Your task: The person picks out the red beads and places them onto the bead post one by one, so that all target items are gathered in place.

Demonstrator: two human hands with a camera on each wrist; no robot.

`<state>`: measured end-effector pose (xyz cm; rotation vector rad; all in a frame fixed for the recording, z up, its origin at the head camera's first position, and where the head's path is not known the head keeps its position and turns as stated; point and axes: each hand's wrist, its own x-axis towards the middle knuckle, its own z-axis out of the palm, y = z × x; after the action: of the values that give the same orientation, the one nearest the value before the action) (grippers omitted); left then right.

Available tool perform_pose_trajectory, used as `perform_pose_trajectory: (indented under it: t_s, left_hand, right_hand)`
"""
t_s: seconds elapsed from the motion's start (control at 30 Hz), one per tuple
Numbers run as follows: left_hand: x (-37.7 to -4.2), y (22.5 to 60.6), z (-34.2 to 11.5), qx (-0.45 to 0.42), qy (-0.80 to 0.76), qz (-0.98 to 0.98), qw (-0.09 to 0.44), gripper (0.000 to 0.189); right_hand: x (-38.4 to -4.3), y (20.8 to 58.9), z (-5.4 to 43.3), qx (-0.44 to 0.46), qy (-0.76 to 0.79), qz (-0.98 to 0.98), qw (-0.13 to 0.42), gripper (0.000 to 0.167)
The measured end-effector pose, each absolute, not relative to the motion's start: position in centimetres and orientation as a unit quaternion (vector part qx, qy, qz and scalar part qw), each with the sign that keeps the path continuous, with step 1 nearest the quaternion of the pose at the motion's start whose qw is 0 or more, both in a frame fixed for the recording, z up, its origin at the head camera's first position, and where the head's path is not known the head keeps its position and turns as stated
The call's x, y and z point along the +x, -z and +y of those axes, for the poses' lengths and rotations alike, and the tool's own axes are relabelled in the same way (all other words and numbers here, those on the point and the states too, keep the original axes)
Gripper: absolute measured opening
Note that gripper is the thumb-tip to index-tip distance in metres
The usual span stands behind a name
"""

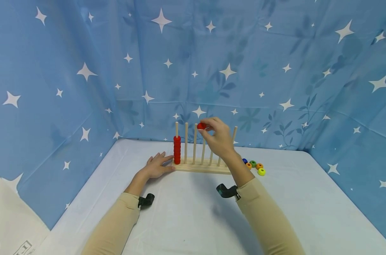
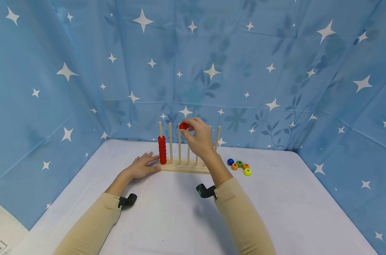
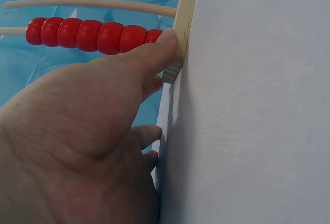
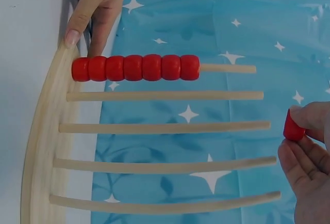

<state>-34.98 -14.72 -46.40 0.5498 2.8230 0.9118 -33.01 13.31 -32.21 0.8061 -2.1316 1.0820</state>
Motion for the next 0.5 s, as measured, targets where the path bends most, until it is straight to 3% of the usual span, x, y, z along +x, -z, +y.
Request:
perform_pose_trajectory:
  t_s: [0.5]
  left_hand:
    - [-34.8, 46.4, -14.8, 0.18, -0.314, 0.93, 0.061, 0.07]
  right_hand:
    - [-33.7, 30.9, 9.9, 0.319, -0.368, -0.83, 0.27, 0.026]
